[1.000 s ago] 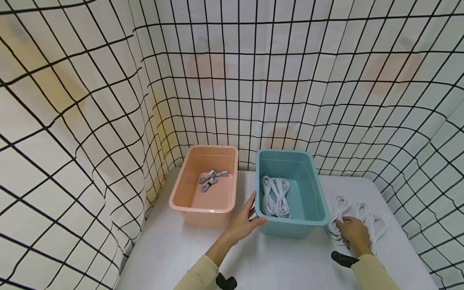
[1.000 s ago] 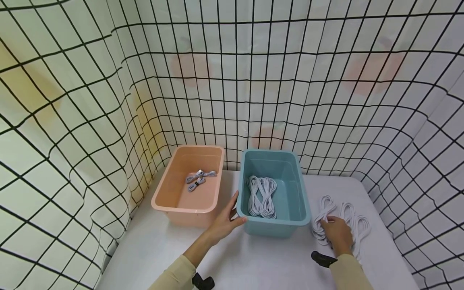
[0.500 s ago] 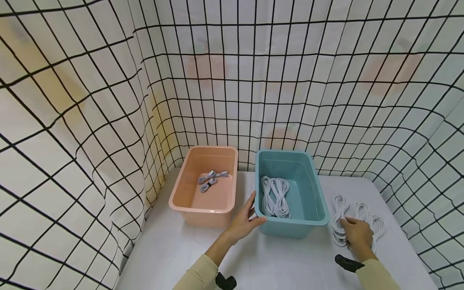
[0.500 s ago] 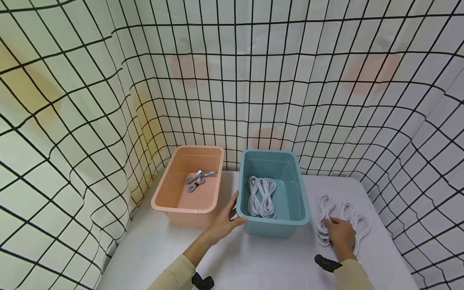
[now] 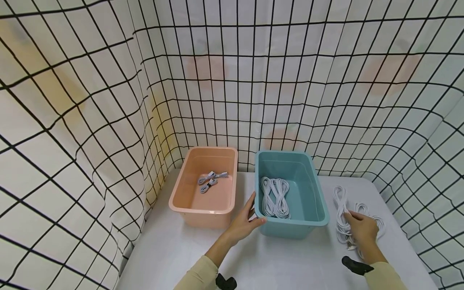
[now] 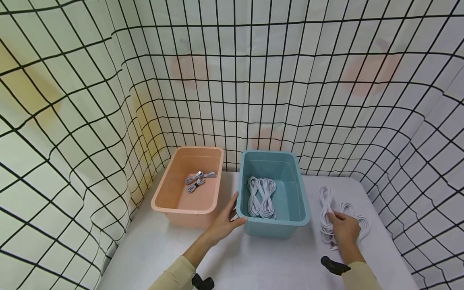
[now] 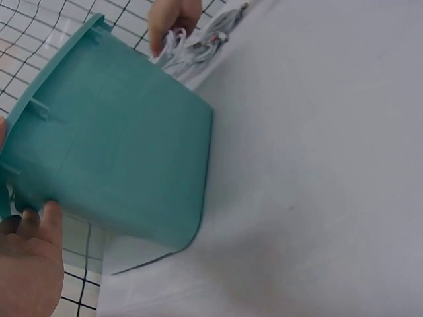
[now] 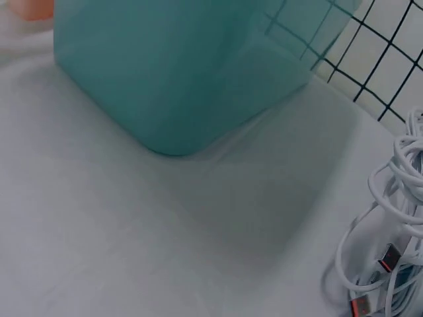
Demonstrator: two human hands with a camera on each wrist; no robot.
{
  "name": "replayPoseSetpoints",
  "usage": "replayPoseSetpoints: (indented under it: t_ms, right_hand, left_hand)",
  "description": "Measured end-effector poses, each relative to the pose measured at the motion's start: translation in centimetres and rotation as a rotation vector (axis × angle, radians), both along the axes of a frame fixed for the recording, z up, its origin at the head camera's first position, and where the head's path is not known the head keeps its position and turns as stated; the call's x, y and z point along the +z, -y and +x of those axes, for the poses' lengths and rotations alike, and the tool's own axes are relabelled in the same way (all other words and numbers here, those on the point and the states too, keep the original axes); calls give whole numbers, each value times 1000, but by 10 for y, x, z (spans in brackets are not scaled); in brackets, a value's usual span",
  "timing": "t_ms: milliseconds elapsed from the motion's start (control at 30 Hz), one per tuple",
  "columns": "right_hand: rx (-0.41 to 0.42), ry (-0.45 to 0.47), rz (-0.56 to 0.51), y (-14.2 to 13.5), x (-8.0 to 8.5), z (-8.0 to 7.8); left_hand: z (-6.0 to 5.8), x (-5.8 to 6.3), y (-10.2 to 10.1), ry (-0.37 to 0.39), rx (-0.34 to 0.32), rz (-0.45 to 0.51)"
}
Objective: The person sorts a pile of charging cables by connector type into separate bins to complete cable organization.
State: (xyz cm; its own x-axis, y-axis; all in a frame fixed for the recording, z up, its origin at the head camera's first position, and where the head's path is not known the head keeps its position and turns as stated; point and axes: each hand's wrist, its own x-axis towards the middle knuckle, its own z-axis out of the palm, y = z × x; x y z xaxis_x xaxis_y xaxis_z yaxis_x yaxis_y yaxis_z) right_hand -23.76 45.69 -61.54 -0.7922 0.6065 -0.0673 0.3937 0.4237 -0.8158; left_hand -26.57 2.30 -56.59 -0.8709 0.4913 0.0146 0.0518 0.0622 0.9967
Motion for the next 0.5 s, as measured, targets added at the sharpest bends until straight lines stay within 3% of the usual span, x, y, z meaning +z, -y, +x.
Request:
replayPoseSetpoints:
  t_ms: [500]
  right_hand:
    - [61,-32,-25,0,27,2]
  left_hand:
    - [2,3,1,7,17,-32]
